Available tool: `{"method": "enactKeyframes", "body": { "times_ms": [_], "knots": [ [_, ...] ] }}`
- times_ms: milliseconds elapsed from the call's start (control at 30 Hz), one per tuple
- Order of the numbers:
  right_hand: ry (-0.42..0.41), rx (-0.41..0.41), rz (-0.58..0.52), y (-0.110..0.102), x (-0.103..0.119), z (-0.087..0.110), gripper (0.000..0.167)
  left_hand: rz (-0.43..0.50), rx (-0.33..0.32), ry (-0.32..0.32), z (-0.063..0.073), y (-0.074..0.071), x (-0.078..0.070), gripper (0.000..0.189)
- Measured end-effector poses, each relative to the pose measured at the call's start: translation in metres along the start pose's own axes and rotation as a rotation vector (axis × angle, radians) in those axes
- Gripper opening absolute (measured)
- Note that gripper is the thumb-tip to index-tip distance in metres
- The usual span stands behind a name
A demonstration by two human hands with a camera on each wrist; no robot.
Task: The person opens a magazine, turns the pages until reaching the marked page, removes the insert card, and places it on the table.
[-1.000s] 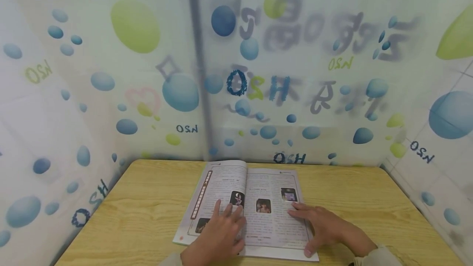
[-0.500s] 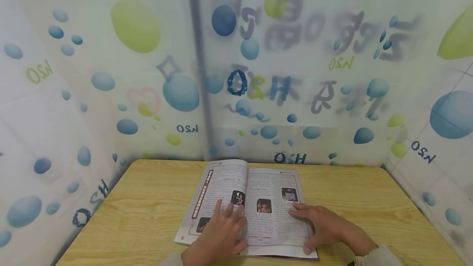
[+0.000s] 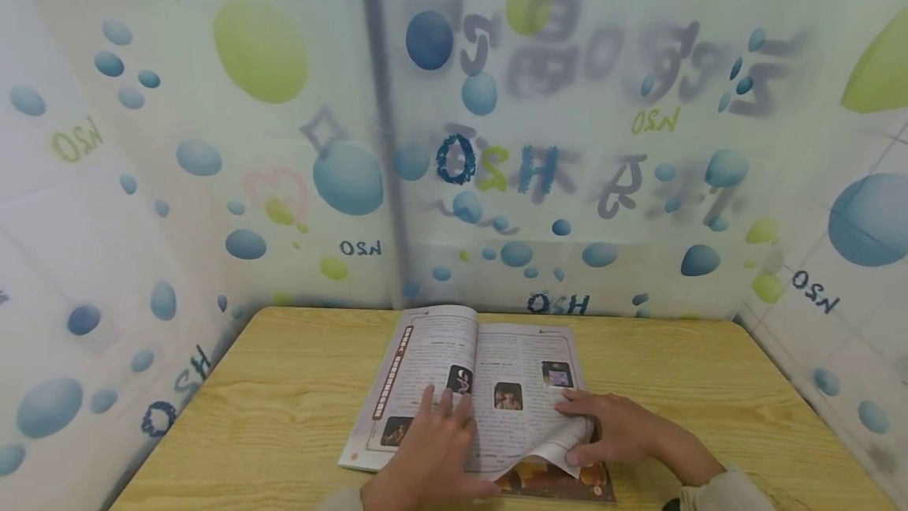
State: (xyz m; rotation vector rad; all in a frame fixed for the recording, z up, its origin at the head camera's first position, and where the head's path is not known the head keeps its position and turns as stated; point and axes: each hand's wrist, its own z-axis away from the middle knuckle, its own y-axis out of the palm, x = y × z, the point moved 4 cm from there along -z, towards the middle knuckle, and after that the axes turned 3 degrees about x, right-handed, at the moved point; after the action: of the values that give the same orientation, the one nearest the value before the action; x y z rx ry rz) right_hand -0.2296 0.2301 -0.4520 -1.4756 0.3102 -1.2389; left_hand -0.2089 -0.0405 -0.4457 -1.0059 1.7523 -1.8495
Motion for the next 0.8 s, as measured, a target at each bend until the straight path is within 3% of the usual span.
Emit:
{"method": "enactKeyframes", "body": {
  "times_ms": [433,600,700,800],
  "knots": [
    [0.041,-0.013,-0.016,-0.003,0.005,-0.002,0.070,0.042,-0.038,-0.019,0.001,-0.004,0.000,0.070],
    [0.032,-0.021,-0.018,-0.003,0.004,-0.003,0.065,0.003,-0.081,-0.004,0.000,-0.008,0.000,0.062],
    [0.043,-0.020,-0.030,-0.003,0.002,-0.004,0.061,0.036,-0.138,0.044,-0.001,-0.010,-0.001,0.070],
    [0.088,-0.004,-0.078,-0.003,0.000,-0.004,0.058,0.086,-0.220,0.146,-0.001,-0.013,-0.005,0.078]
  ]
}}
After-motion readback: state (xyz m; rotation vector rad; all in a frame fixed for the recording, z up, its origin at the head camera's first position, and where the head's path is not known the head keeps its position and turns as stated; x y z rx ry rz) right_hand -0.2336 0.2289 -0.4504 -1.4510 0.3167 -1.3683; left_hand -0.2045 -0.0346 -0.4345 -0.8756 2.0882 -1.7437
